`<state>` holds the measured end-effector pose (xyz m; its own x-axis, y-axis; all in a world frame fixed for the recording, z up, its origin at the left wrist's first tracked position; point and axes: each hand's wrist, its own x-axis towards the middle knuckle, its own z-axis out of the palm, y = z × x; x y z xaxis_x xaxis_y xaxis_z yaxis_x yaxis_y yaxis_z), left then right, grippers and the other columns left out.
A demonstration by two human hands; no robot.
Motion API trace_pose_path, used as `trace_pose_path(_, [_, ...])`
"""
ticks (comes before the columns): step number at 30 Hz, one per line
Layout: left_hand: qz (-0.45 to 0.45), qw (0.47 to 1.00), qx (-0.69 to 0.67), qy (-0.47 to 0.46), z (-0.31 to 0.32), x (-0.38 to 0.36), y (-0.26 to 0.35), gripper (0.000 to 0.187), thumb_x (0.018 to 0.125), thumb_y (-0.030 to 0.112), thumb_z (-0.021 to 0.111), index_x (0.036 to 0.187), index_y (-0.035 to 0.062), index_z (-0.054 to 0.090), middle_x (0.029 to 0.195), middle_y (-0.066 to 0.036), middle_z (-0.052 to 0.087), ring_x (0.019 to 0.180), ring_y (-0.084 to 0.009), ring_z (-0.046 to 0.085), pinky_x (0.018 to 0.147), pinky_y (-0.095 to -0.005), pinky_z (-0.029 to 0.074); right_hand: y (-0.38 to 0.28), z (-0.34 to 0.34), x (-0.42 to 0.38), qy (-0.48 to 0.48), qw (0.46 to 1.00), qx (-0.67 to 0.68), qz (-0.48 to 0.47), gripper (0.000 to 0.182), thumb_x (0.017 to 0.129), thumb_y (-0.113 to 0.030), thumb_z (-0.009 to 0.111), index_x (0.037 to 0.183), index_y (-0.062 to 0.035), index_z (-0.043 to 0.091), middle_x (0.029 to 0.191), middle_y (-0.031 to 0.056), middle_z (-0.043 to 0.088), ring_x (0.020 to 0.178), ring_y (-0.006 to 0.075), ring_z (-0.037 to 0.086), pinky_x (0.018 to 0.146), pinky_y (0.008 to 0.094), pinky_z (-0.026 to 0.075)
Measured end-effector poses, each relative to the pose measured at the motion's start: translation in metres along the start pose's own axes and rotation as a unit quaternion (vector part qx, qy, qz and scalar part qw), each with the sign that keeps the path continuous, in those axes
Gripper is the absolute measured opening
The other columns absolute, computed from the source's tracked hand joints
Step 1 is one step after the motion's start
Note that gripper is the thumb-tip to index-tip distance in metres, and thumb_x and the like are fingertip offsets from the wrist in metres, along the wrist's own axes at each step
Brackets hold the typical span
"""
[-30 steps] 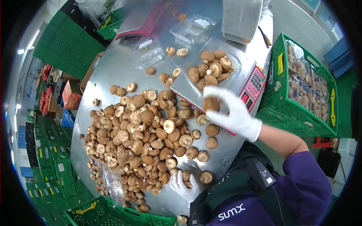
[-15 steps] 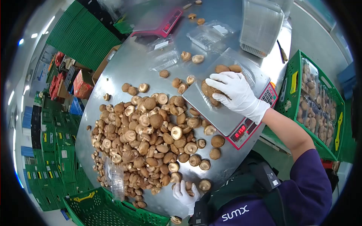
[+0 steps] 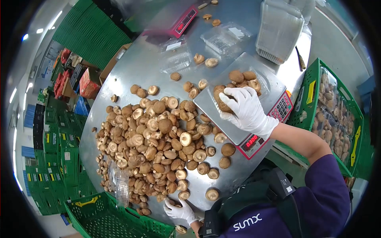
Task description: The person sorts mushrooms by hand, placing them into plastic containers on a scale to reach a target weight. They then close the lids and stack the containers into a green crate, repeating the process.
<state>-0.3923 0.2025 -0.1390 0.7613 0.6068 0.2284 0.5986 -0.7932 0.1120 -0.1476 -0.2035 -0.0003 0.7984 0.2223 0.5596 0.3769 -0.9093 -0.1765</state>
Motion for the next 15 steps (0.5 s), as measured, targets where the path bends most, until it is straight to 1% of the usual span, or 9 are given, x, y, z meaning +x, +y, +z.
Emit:
trace_pose_path(3, [-0.006,0.999,-0.015,-0.037,-0.013,-0.002,0.002,0.071,0.089,0.044,0.065,0.145,0.0059,0.043,0.148,-0.025,0.038,0.137,-0.0444,0.033,0.111,-0.0582,0.027,0.006,-0.029,0.008,0.008,0.999,0.026,0.017,0.052,0.084,-0.033,0.071,0.127,-0.0089,0.057,0.126,0.0102,0.057,0.112,0.0303,0.056,0.098,0.0448,0.040])
trace_pose_path(4, [0.002,0.998,-0.050,-0.035,-0.013,-0.005,-0.003,0.072,0.090,0.045,0.064,0.146,0.0058,0.042,0.150,-0.025,0.035,0.139,-0.0452,0.029,0.112,-0.0591,0.026,0.014,-0.043,0.015,0.037,0.997,0.061,0.044,0.044,0.083,-0.022,0.070,0.123,-0.0081,0.059,0.123,0.0122,0.059,0.111,0.0321,0.059,0.097,0.0448,0.043])
trace_pose_path(6, [0.018,0.993,-0.116,-0.029,-0.012,-0.010,-0.021,0.074,0.091,0.047,0.061,0.149,0.0057,0.039,0.155,-0.027,0.029,0.144,-0.0469,0.023,0.115,-0.0610,0.022,0.039,-0.050,0.015,0.121,0.978,0.120,0.122,0.035,0.084,-0.011,0.069,0.117,-0.0052,0.061,0.117,0.0147,0.061,0.108,0.0344,0.060,0.093,0.0433,0.047])
trace_pose_path(8, [0.012,0.991,-0.135,-0.010,-0.008,-0.017,-0.031,0.068,0.098,0.043,0.053,0.148,0.0004,0.037,0.154,-0.029,0.028,0.143,-0.0467,0.026,0.116,-0.0565,0.024,0.078,-0.048,0.003,0.135,0.973,0.116,0.149,0.029,0.087,-0.004,0.067,0.115,-0.0031,0.063,0.113,0.0128,0.064,0.107,0.0289,0.062,0.094,0.0370,0.049])
trace_pose_path(10, [-0.014,0.982,-0.186,0.019,-0.008,-0.023,-0.029,0.064,0.102,0.040,0.048,0.148,-0.0026,0.036,0.153,-0.030,0.029,0.142,-0.0465,0.029,0.116,-0.0538,0.026,0.100,-0.048,-0.010,0.134,0.929,0.226,0.260,0.025,0.093,-0.006,0.064,0.118,-0.0023,0.062,0.112,0.0088,0.065,0.108,0.0196,0.063,0.097,0.0317,0.048])
trace_pose_path(12, [-0.026,0.983,-0.167,0.067,-0.021,-0.018,-0.018,0.059,0.105,0.035,0.044,0.146,-0.0054,0.036,0.151,-0.030,0.032,0.138,-0.0436,0.036,0.116,-0.0501,0.029,0.125,-0.046,-0.023,0.128,0.887,0.314,0.314,0.023,0.096,-0.008,0.062,0.119,-0.0013,0.063,0.116,0.0062,0.065,0.111,0.0133,0.061,0.100,0.0279,0.046])
trace_pose_path(13, [-0.045,0.977,-0.183,0.102,-0.015,-0.011,-0.024,0.058,0.105,0.035,0.044,0.146,-0.0052,0.036,0.150,-0.029,0.034,0.138,-0.0425,0.037,0.115,-0.0500,0.030,0.135,-0.045,-0.029,0.110,0.871,0.339,0.337,0.025,0.101,-0.010,0.056,0.124,-0.0017,0.061,0.127,0.0064,0.063,0.117,0.0134,0.057,0.103,0.0285,0.043])
trace_pose_path(14, [-0.063,0.969,-0.198,0.136,-0.013,-0.005,-0.024,0.058,0.105,0.035,0.044,0.146,-0.0051,0.036,0.150,-0.028,0.035,0.137,-0.0414,0.039,0.115,-0.0499,0.031,0.141,-0.047,-0.032,0.102,0.874,0.341,0.329,0.026,0.101,-0.011,0.056,0.126,-0.0019,0.061,0.127,0.0060,0.063,0.118,0.0134,0.057,0.104,0.0284,0.042])
trace_pose_path(15, [-0.069,0.968,-0.197,0.140,-0.043,0.012,0.015,0.054,0.105,0.031,0.045,0.145,-0.0050,0.037,0.147,-0.026,0.039,0.136,-0.0378,0.041,0.115,-0.0481,0.032,0.144,-0.051,-0.032,0.082,0.877,0.334,0.335,0.027,0.101,-0.011,0.056,0.126,-0.0021,0.061,0.127,0.0057,0.063,0.118,0.0133,0.056,0.104,0.0284,0.042])
